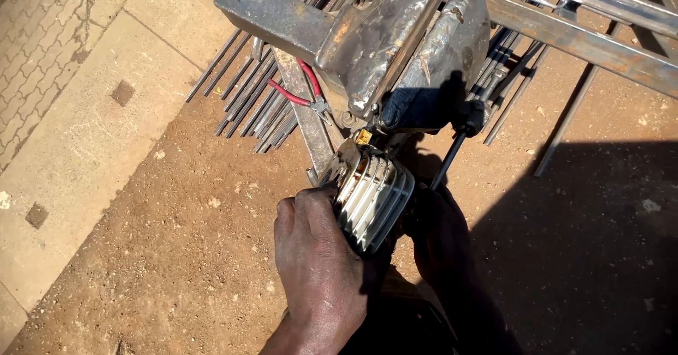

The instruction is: Repairing a metal engine component using pliers and a vise on a fabrication floor.

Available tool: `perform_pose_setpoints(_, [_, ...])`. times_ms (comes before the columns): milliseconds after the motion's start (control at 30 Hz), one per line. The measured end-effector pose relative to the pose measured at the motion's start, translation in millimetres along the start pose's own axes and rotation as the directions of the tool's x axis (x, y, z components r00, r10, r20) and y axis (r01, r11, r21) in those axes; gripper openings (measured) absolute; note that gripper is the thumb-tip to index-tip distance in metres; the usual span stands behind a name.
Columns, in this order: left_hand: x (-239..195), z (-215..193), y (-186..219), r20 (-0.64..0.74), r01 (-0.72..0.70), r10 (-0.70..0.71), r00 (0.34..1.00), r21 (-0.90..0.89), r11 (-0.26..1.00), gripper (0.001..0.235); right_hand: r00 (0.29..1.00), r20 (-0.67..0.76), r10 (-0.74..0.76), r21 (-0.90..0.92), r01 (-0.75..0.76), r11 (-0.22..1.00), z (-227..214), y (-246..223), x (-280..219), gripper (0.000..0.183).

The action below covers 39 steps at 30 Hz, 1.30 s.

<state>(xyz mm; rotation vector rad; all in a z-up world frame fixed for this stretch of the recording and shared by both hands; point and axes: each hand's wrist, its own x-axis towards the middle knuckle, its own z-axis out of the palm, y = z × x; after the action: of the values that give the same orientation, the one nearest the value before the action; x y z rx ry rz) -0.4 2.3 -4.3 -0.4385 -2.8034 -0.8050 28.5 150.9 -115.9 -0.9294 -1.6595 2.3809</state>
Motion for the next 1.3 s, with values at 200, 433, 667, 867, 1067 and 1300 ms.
perform_pose_setpoints(200, [0,2,-1,-0.056,-0.071,0.071,0.996,0.018,0.997,0.054,0.952,-0.050,0.302,0.496,-0.239,0.835,4,-57,-9,0.001])
perform_pose_setpoints(433, [-3,1,-9,0.042,-0.035,0.034,0.999,0.027,0.999,0.059,0.963,0.040,0.268,0.495,-0.252,0.832,4,-88,-12,0.018])
perform_pose_setpoints(667, [4,4,1,-0.049,-0.041,0.041,0.998,-0.003,0.999,0.056,0.993,-0.041,0.108,0.276,-0.093,0.957,-19,-49,14,0.082])
perform_pose_setpoints(867, [5,8,4,-0.093,-0.027,0.029,0.995,0.026,0.999,0.045,0.960,-0.231,-0.158,0.213,0.208,0.955,-35,-39,69,0.080])
perform_pose_setpoints(1067, [9,8,5,-0.096,0.030,-0.029,0.995,0.008,1.000,0.045,0.968,-0.238,-0.079,-0.091,0.059,0.994,-64,-66,122,0.046])
perform_pose_setpoints(1300, [17,10,19,-0.172,-0.002,0.007,0.985,0.027,1.000,0.038,0.972,-0.235,0.008,-0.805,-0.199,0.559,-89,-74,294,0.082])
